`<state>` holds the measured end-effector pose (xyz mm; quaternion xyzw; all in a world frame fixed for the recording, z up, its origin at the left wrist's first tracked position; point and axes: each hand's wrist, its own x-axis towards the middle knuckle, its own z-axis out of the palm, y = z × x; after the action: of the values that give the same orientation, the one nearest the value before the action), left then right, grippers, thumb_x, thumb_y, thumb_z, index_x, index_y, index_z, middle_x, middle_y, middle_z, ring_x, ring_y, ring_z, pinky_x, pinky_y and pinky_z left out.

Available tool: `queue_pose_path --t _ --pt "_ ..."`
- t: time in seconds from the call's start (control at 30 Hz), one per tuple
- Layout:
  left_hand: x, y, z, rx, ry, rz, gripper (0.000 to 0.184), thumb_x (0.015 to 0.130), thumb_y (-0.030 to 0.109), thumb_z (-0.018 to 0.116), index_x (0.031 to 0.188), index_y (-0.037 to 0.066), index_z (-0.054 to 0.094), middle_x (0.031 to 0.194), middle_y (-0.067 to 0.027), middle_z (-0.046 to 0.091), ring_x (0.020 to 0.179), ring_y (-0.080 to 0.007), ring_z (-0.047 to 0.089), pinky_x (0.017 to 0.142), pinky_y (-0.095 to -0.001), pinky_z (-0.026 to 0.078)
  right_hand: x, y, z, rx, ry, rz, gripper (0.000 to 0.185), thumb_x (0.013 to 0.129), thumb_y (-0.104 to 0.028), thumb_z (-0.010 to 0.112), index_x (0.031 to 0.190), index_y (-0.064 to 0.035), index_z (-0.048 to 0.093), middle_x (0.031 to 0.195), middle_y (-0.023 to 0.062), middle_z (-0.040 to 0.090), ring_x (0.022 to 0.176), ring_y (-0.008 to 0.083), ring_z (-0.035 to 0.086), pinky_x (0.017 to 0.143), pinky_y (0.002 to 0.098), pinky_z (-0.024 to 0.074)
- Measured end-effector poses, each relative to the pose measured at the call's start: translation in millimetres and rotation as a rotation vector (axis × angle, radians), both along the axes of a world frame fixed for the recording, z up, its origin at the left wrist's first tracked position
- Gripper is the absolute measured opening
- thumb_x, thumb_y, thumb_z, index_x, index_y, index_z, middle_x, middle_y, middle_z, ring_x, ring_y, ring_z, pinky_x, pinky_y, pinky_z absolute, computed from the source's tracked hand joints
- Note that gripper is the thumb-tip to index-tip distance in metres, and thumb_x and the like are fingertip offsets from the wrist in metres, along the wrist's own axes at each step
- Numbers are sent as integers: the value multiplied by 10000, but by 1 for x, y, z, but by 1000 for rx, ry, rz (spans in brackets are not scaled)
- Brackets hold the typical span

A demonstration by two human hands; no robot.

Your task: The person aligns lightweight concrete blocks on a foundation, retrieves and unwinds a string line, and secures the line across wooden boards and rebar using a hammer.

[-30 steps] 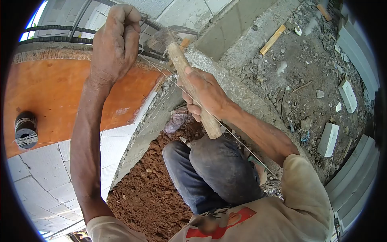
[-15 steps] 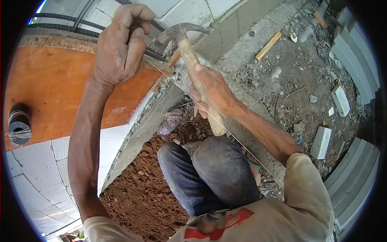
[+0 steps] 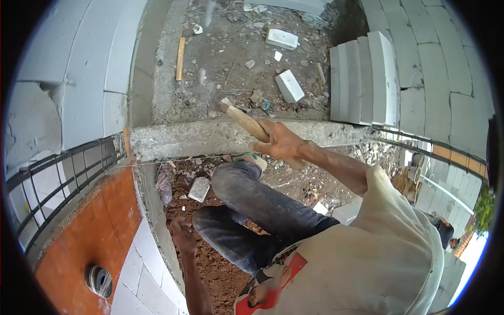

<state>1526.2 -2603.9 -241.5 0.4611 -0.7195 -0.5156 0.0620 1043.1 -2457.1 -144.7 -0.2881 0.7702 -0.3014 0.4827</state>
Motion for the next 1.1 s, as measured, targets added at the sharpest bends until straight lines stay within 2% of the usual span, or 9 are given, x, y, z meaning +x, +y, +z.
queue_pose_path --t 0.07,0.23,0.4,0.53,0.6,0.73,0.93,1.0,1.1 --pt "35 36 40 441 -75 95 192 1090 27 413 1154 13 593 1005 -71 661 777 -121 567 718 -249 462 20 58 45 125 73 -54 584 906 -394 774 1264 22 574 900 254 716 748 400 732 702 525 565" --pt "82 87 180 633 -300 -83 159 921 40 723 1057 30 640 917 -67 670 804 -162 669 664 -279 537 105 195 131 405 18 -308 569 893 -457 742 1221 -16 595 1021 265 690 943 421 693 845 521 543" --pt "90 28 147 911 -464 -212 180 829 -9 758 954 43 639 823 -42 650 696 -155 651 630 -277 537 215 309 137 644 -51 -659 643 859 -442 738 1281 19 591 1108 299 691 1016 426 707 864 521 555" --pt "1 -28 114 701 -237 -399 211 890 48 715 1074 -30 648 959 -130 693 799 -214 690 697 -316 569 313 389 133 813 -197 -743 512 876 -374 672 1122 75 677 1008 309 737 955 413 755 807 506 601" --pt "-77 -23 120 63 -239 -778 155 852 55 597 974 23 687 799 -127 704 737 -309 703 709 -411 562 363 410 144 942 -28 -804 445 902 -342 630 1041 71 718 931 293 755 915 392 778 788 509 619" --pt "-203 5 102 -168 -269 -928 322 869 47 631 1180 -34 650 1140 -233 703 969 -397 676 940 -474 544 463 459 139 935 -497 -820 528 1032 -417 596 1305 24 691 1124 251 762 932 330 790 736 469 644" --pt "-330 110 105 -520 -554 -1198 750 796 136 694 1502 4 477 1552 -222 487 1313 -464 514 1113 -573 440 524 449 187 872 -786 -1103 493 1009 -388 598 1273 18 686 1075 202 779 895 309 795 677 438 642" --pt "-356 136 79 -597 -693 -1313 909 772 145 705 1603 28 355 1631 -181 409 1379 -468 445 1152 -573 406 605 462 144 676 -684 -1205 458 1027 -403 563 1223 -8 690 1059 200 762 933 309 775 759 449 590" --pt "-377 170 40 -680 -660 -1355 935 750 136 698 1612 36 350 1647 -168 397 1372 -453 442 1154 -564 402 765 473 43 -284 -83 -1442 429 1055 -424 511 1148 -48 695 1033 196 736 989 308 743 882 466 512"
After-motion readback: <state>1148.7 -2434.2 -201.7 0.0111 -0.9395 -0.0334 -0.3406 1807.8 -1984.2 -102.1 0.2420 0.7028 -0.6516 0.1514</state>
